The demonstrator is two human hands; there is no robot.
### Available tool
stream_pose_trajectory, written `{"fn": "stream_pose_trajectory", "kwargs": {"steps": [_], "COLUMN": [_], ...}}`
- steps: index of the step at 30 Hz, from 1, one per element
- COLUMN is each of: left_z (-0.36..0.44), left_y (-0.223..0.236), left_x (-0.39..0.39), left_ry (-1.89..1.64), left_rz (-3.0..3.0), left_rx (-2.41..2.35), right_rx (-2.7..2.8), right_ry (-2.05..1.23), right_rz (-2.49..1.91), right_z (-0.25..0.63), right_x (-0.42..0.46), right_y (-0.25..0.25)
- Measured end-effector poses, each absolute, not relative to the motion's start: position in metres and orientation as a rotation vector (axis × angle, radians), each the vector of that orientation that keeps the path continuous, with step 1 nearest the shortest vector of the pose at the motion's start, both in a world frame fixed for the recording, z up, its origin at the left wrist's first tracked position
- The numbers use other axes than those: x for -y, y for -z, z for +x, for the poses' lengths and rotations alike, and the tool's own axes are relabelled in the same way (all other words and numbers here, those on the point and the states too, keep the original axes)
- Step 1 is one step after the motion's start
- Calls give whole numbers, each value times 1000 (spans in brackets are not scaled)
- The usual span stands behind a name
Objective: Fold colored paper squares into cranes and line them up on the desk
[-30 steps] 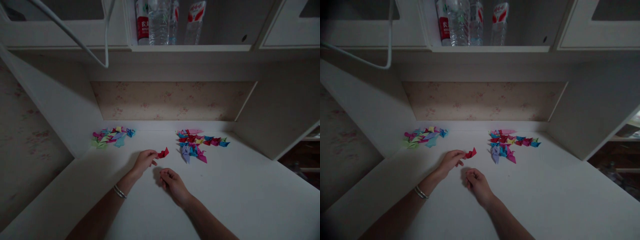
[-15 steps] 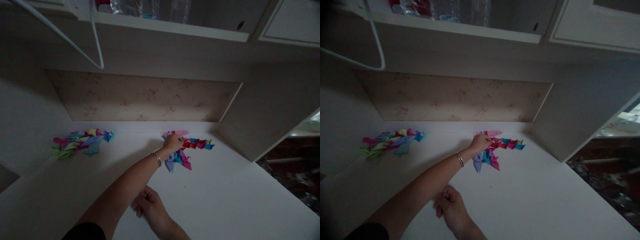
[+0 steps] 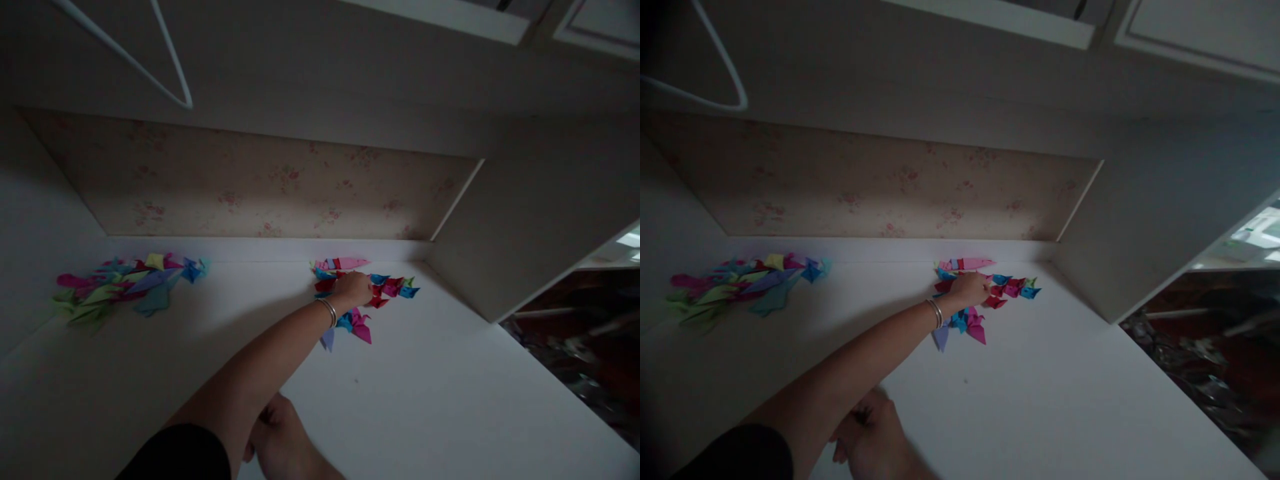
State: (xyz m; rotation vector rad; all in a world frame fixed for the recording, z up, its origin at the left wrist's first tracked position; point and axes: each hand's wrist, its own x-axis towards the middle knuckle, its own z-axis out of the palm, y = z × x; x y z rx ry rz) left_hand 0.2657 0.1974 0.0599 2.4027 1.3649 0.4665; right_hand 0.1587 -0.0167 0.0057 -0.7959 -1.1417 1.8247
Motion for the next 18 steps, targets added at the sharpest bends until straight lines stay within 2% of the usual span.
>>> {"fn": "stream_pose_trajectory", "kwargs": {"steps": [18], "left_z": [243], "left_y": [-62], "left_x": [-190], "left_ry": [-279], "left_rz": [2458], "left_rx": [-1478], "right_rx": [1304], "right_ry": [-1793], "right_rz": [-889], "right_z": [163], "right_x": [18], "right_y": [-10]}}
